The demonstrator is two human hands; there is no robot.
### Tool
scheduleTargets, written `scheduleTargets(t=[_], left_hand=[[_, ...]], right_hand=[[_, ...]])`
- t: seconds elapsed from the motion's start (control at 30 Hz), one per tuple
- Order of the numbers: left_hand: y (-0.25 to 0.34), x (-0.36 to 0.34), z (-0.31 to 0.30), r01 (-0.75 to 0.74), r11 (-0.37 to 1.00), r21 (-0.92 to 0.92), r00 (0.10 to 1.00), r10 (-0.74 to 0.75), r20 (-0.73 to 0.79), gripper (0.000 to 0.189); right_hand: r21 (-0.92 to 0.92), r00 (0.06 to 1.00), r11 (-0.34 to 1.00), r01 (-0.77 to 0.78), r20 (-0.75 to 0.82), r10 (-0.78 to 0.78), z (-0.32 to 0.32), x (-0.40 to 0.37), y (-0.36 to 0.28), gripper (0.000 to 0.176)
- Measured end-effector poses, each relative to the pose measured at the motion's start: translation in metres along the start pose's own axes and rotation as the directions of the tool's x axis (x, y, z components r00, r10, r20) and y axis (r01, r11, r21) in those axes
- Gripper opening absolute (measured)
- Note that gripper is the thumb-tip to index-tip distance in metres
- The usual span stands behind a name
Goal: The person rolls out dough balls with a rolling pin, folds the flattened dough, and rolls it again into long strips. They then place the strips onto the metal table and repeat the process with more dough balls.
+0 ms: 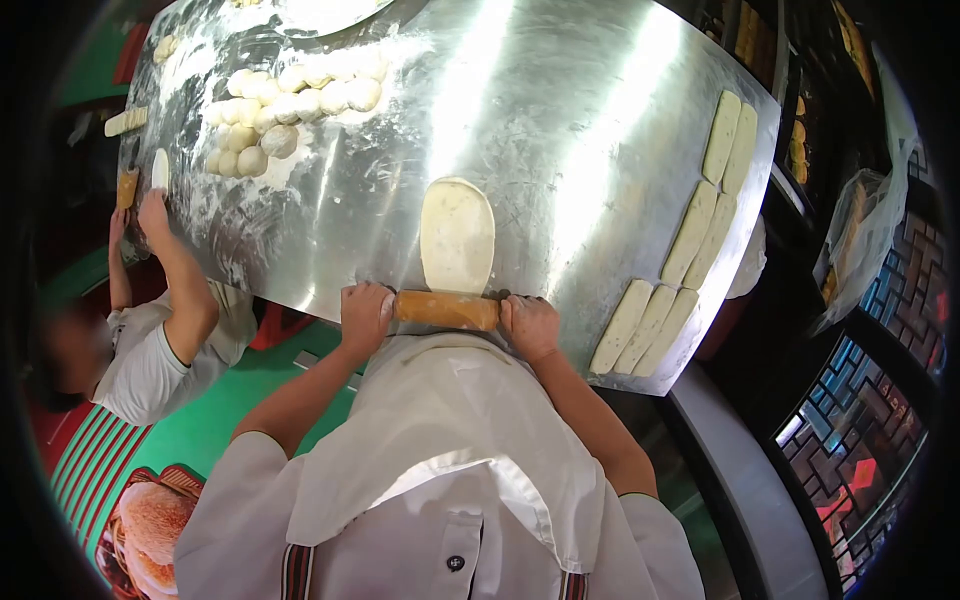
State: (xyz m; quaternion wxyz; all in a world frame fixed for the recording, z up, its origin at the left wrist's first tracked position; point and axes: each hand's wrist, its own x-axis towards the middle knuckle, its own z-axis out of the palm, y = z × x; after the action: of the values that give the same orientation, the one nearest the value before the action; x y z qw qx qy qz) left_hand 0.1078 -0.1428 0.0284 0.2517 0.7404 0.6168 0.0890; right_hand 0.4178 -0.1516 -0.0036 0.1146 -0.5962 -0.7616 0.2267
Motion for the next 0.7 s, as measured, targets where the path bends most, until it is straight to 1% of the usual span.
scheduleTargets(t=[0.03,0.1,0.13,0.2,0.27,0.33,0.4,0.43,0.5,0.57,0.6,0.63,0.67,0.7], left_hand=[[0.000,0.002,-0.002,-0.001,1.000,0.003,1.000,0.001,0.000,0.018],[0.004,0.021,-0.014,0.038,0.997,-0.064,0.996,-0.033,0.082,0.024],[0.004,0.038,-0.016,0.036,0.997,-0.063,0.996,-0.031,0.082,0.024],[0.003,0.084,-0.012,0.006,1.000,0.025,0.997,-0.008,0.080,0.033],[0.000,0.130,0.001,0.074,0.996,0.056,0.997,-0.075,0.020,0.039],[0.011,0.184,-0.010,0.162,0.985,0.060,0.986,-0.160,-0.038,0.040],[0.012,0.231,-0.014,0.130,0.989,0.068,0.984,-0.120,-0.133,0.039],[0.013,0.250,-0.017,0.122,0.990,0.071,0.982,-0.110,-0.154,0.039],[0.016,0.277,-0.023,0.153,0.987,0.057,0.982,-0.145,-0.118,0.042],[0.020,0.261,-0.025,0.112,0.991,0.076,0.984,-0.100,-0.149,0.037],[0.015,0.248,-0.020,0.078,0.997,-0.002,0.985,-0.077,-0.154,0.031],[0.012,0.231,-0.012,0.103,0.989,-0.109,0.980,-0.120,-0.157,0.027],[0.019,0.215,-0.017,0.139,0.976,-0.167,0.985,-0.154,-0.081,0.024],[0.023,0.204,-0.017,0.152,0.961,-0.232,0.985,-0.165,-0.040,0.027]], right_hand=[[0.002,1.000,1.000,-0.001,-0.002,0.001,-0.002,-0.003,0.000,0.027],[0.077,0.998,0.995,-0.058,0.014,0.057,-0.007,0.000,0.004,0.028],[0.078,0.998,0.995,-0.059,0.012,0.059,-0.008,0.008,0.008,0.028],[-0.010,0.990,0.990,-0.141,-0.004,0.141,-0.014,0.035,0.019,0.031],[-0.085,0.986,0.991,-0.100,-0.143,0.088,-0.008,0.069,0.045,0.034],[-0.201,0.976,0.962,-0.184,-0.152,0.155,-0.029,0.121,0.056,0.037],[-0.224,0.967,0.953,-0.206,-0.193,0.164,-0.043,0.170,0.072,0.039],[-0.226,0.965,0.953,-0.200,-0.213,0.152,-0.048,0.190,0.078,0.039],[-0.279,0.961,0.927,-0.251,-0.184,0.205,-0.059,0.218,0.085,0.038],[-0.343,0.983,0.927,-0.148,-0.154,0.100,-0.048,0.202,0.087,0.036],[-0.293,0.980,0.946,-0.140,-0.176,0.090,-0.045,0.185,0.082,0.037],[-0.292,0.978,0.941,-0.173,-0.164,0.128,-0.032,0.162,0.082,0.040],[-0.276,0.984,0.947,-0.165,-0.114,0.138,-0.031,0.140,0.072,0.039],[-0.216,0.986,0.966,-0.140,-0.123,0.115,-0.029,0.120,0.062,0.038]])
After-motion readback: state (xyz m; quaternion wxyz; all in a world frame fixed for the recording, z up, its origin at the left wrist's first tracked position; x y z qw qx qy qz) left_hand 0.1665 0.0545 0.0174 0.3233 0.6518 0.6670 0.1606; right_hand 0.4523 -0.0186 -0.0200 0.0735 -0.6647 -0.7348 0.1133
